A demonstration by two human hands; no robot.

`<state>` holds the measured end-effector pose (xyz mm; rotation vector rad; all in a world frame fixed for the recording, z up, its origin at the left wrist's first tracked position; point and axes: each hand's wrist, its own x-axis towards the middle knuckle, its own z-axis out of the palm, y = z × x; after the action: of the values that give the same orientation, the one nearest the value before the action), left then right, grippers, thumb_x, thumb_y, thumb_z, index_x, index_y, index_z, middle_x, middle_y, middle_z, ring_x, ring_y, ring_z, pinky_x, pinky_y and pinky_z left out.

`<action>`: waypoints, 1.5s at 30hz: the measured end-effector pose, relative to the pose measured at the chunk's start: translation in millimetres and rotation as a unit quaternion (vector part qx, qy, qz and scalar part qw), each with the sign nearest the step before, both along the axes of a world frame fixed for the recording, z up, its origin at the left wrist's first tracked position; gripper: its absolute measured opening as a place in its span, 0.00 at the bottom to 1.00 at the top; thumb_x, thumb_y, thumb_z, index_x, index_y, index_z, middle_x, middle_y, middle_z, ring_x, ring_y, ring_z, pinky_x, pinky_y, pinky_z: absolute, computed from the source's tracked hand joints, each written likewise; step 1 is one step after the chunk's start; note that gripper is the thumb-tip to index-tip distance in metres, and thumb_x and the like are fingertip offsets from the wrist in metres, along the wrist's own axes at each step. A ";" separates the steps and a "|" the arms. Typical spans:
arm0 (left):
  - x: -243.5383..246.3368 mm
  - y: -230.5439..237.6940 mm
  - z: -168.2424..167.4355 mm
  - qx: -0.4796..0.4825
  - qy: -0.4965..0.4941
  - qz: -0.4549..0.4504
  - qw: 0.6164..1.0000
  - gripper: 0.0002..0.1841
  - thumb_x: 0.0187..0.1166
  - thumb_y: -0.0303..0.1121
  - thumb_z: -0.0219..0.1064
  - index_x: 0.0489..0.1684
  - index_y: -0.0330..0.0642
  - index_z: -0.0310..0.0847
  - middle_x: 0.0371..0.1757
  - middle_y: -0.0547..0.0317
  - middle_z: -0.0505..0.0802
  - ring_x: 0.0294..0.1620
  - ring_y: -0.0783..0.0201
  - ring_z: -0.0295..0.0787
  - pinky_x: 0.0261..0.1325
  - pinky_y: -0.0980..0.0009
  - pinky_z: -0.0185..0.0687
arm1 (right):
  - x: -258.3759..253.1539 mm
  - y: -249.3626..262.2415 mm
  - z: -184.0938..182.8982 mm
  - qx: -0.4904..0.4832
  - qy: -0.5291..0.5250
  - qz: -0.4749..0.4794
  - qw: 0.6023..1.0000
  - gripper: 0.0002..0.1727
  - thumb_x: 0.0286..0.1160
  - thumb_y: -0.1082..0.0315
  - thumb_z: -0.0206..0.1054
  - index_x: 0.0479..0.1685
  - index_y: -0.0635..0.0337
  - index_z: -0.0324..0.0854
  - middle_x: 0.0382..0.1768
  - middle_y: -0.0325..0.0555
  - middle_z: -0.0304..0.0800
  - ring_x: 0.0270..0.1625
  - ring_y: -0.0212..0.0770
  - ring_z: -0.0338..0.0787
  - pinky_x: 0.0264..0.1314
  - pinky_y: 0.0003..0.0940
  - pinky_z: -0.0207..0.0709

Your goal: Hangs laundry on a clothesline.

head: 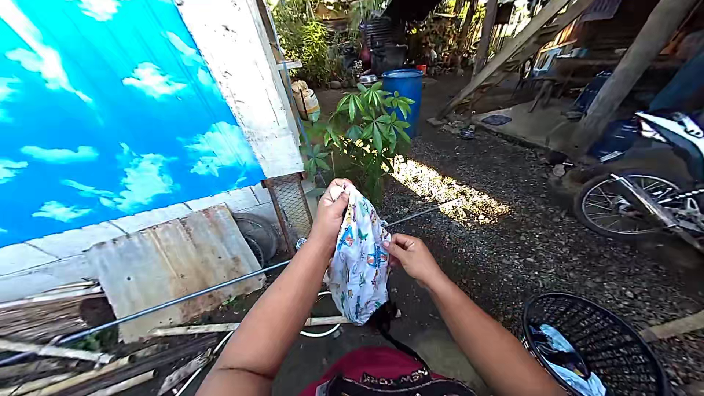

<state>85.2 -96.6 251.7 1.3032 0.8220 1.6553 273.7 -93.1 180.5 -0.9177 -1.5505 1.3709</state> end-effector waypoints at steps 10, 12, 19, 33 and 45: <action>-115.5 -73.7 -25.9 -0.166 0.278 -0.003 0.946 0.16 0.81 0.22 0.56 0.62 0.36 0.82 0.19 0.67 0.78 0.16 0.75 0.72 0.25 0.79 0.74 | -19.3 -2.7 80.2 0.192 -0.332 0.335 0.861 0.16 0.88 0.65 0.60 0.61 0.66 0.86 0.51 0.52 0.92 0.53 0.39 0.89 0.64 0.43 0.79; -88.9 -80.1 -12.9 -0.178 0.361 -0.041 0.915 0.17 0.83 0.27 0.60 0.67 0.36 0.83 0.24 0.65 0.81 0.20 0.76 0.72 0.28 0.78 0.73 | -38.5 -3.5 91.6 0.232 -0.434 0.370 0.788 0.16 0.89 0.64 0.60 0.58 0.66 0.88 0.51 0.58 0.92 0.55 0.49 0.90 0.65 0.54 0.77; -28.7 -87.6 -20.1 -0.231 0.517 -0.221 0.795 0.18 0.87 0.40 0.62 0.46 0.27 0.83 0.34 0.46 0.88 0.35 0.58 0.84 0.49 0.53 0.82 | -9.9 -9.3 125.7 0.290 -0.483 0.311 0.766 0.13 0.83 0.65 0.66 0.52 0.65 0.90 0.49 0.61 0.93 0.54 0.58 0.92 0.65 0.62 0.79; -93.5 -134.7 81.8 0.000 0.425 -0.011 0.905 0.12 0.84 0.28 0.59 0.46 0.26 0.86 0.32 0.58 0.88 0.31 0.76 0.79 0.42 0.74 0.80 | 31.2 -49.0 152.5 0.282 -0.268 0.213 0.896 0.28 0.66 0.44 0.72 0.56 0.58 0.83 0.41 0.36 0.91 0.42 0.27 0.89 0.48 0.32 0.85; -267.9 -148.8 28.7 -0.202 0.657 -0.066 0.723 0.20 0.89 0.42 0.62 0.33 0.32 0.84 0.26 0.53 0.83 0.30 0.60 0.78 0.42 0.54 0.75 | -48.4 -65.0 86.3 0.214 -0.156 0.116 0.957 0.12 0.80 0.70 0.61 0.52 0.68 0.87 0.44 0.40 0.93 0.47 0.26 0.88 0.59 0.30 0.83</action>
<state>-182.7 -245.4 280.4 2.0457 1.6883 0.1133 225.3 -158.1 266.8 -0.7178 -2.1485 1.0080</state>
